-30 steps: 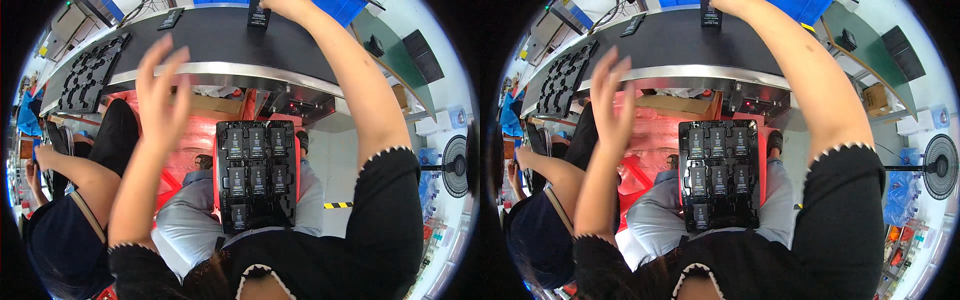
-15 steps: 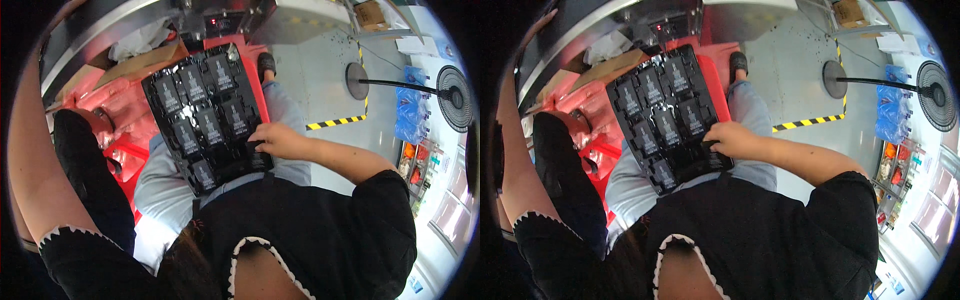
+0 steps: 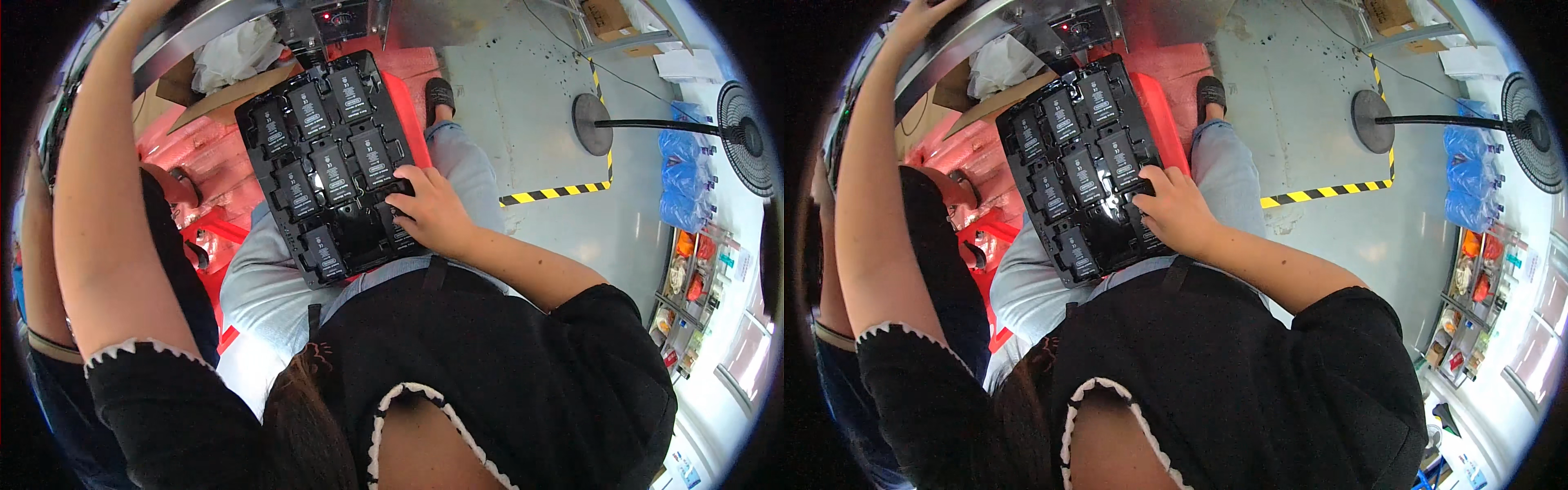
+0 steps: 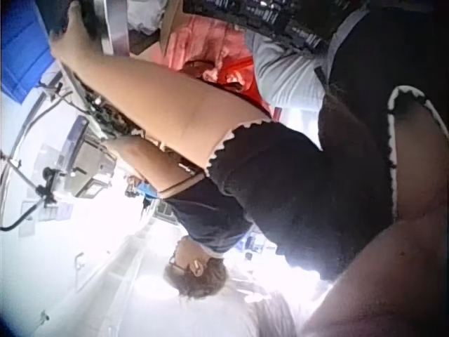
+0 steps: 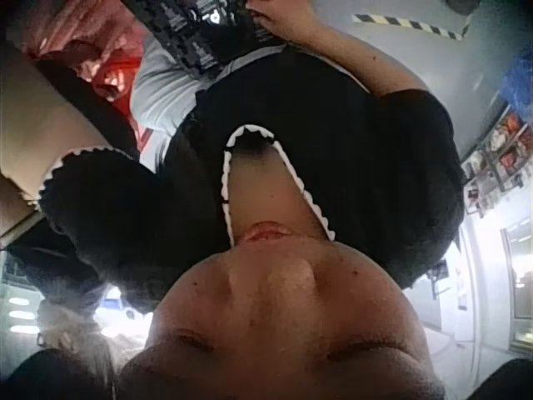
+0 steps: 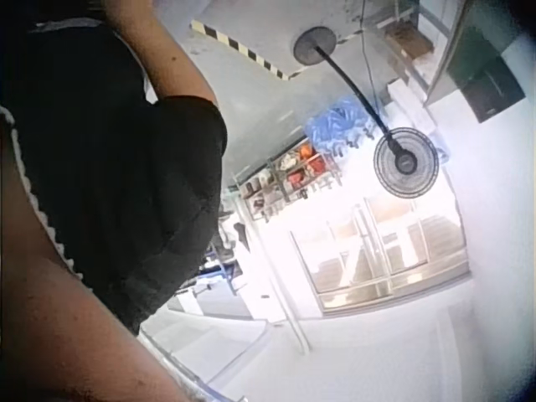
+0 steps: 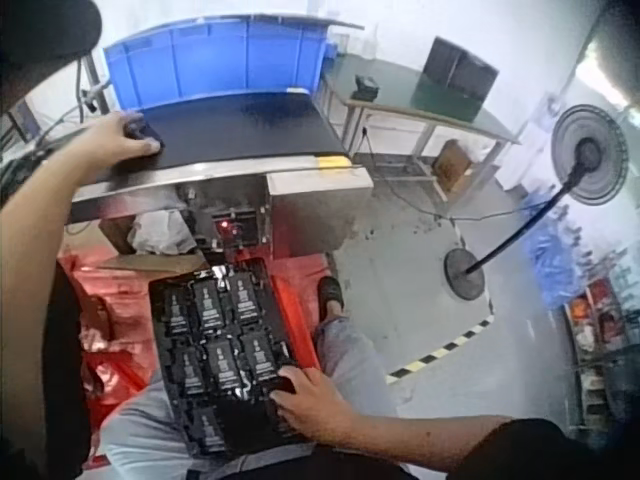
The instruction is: The person sits on a low stool and repeatedly picks up small black rectangular electronic components from a red tray on their lap. They place these components onto a nearby table and then return them to the tray, performing this repetitive cycle continuously.
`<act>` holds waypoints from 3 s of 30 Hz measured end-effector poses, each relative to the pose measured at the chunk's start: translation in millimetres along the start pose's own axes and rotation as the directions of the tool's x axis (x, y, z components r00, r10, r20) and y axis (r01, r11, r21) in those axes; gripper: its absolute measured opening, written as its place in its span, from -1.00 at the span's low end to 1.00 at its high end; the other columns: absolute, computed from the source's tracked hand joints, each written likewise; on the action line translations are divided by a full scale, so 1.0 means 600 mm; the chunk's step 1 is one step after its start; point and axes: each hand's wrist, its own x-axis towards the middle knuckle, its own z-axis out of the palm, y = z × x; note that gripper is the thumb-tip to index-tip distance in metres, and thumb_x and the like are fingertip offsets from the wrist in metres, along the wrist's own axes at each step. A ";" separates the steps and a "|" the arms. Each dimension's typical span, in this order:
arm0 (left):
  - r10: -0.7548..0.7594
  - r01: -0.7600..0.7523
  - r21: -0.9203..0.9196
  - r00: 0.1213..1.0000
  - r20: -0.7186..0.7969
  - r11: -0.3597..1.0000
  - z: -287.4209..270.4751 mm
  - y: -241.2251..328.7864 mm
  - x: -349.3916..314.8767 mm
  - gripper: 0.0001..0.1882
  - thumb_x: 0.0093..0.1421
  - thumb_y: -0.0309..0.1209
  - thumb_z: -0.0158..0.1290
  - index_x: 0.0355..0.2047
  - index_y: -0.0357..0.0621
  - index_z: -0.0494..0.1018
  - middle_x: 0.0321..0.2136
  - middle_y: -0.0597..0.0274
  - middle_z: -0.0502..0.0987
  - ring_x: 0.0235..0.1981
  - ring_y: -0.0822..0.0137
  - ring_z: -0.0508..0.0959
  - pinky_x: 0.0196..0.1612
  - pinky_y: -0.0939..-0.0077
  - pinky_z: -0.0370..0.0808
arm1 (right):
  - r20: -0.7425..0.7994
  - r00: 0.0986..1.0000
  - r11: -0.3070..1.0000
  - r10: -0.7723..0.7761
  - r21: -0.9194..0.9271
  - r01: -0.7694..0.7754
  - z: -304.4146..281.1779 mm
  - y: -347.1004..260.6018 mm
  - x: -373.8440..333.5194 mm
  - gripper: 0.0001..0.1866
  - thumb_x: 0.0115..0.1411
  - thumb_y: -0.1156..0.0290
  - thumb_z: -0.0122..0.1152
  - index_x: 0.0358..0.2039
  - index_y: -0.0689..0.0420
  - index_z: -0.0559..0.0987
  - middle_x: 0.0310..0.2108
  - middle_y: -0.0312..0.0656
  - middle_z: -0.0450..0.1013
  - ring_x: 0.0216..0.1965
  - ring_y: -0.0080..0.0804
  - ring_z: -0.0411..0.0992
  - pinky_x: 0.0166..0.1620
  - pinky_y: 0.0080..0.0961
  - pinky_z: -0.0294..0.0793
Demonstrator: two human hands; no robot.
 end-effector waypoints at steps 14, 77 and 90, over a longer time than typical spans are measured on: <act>0.289 -0.236 -0.200 0.907 0.307 0.951 0.285 0.070 -0.608 -0.16 -0.07 -0.25 0.28 0.24 -0.11 0.23 0.21 0.02 0.22 0.31 -0.06 0.12 0.33 -0.11 -0.02 | -0.280 0.957 0.988 0.075 0.148 -0.034 0.030 0.039 -0.047 -0.45 0.04 0.34 0.37 0.07 0.11 0.46 0.17 0.08 0.18 0.17 0.06 0.21 0.19 -0.18 0.24; -0.448 0.367 -0.829 0.879 0.161 0.422 0.384 -0.106 -0.523 -0.51 0.34 -0.32 -0.08 0.22 -0.24 0.24 0.06 0.10 0.46 0.04 0.25 0.45 0.12 0.43 0.33 | -0.228 0.810 0.751 0.540 0.566 -0.341 0.119 0.080 0.061 -0.40 0.30 0.12 0.00 0.15 0.36 0.28 0.11 0.21 0.29 0.17 0.06 0.24 0.22 -0.20 0.18; -0.269 0.465 -0.554 0.876 0.400 0.690 0.284 -0.092 -0.535 -0.25 0.26 -0.31 0.05 0.31 -0.43 -0.02 0.28 -0.20 0.16 0.33 0.08 0.15 0.32 0.36 0.07 | 0.653 0.592 0.882 0.472 -0.353 -0.313 -0.095 0.011 0.096 -0.42 0.24 -0.05 0.03 -0.21 0.32 0.60 -0.24 0.17 0.53 -0.06 0.07 0.47 0.07 -0.20 0.36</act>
